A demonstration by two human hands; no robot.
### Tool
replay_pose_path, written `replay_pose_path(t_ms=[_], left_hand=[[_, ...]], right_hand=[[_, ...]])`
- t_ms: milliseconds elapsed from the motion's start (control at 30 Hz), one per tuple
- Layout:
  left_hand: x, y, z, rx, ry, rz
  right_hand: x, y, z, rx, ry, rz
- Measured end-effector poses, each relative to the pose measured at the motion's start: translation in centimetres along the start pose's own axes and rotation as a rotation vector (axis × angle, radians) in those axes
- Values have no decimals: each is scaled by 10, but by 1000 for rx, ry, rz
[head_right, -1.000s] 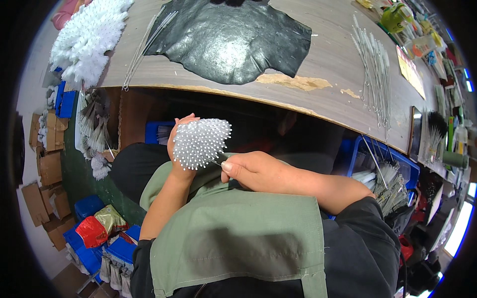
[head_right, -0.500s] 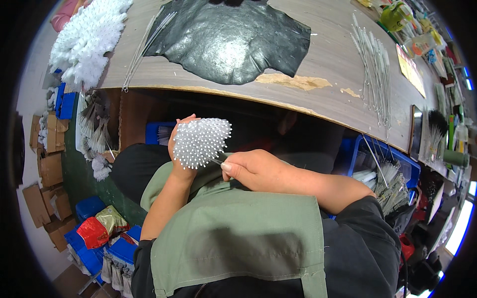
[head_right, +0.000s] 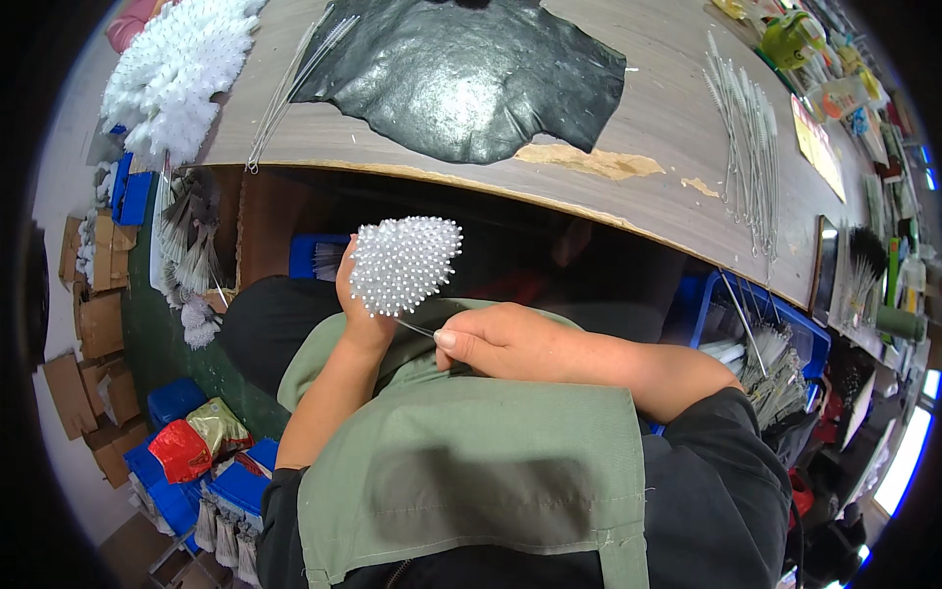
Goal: The worker bundle white bristles onto wire stems, binds them, and uses shears to trim or shape the resulting bottle brush assemblies.
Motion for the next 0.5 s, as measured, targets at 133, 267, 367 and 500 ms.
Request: replay_pose_path(t_ms=[133,267,367,500], left_hand=[[-4,6,-2,121,43,-109],[-10,17,-3,275,97,-291],[-7,33,-1,461,103,-474],[-7,37,0,512,121,-520]], right_hand=[[0,6,-1,50,30,-12],[0,12,-2,102,54,-58],[0,15,-3,110,69,-69],[-2,12,-4,95,103,-37]])
Point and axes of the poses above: each hand's wrist, its own z-axis away from the middle knuckle, its own x-axis out of the palm, y = z × x, the point moved 9 cm from there along -z, towards the middle knuckle, and after that the axes turned 10 degrees about y, right-handed, at the moved point
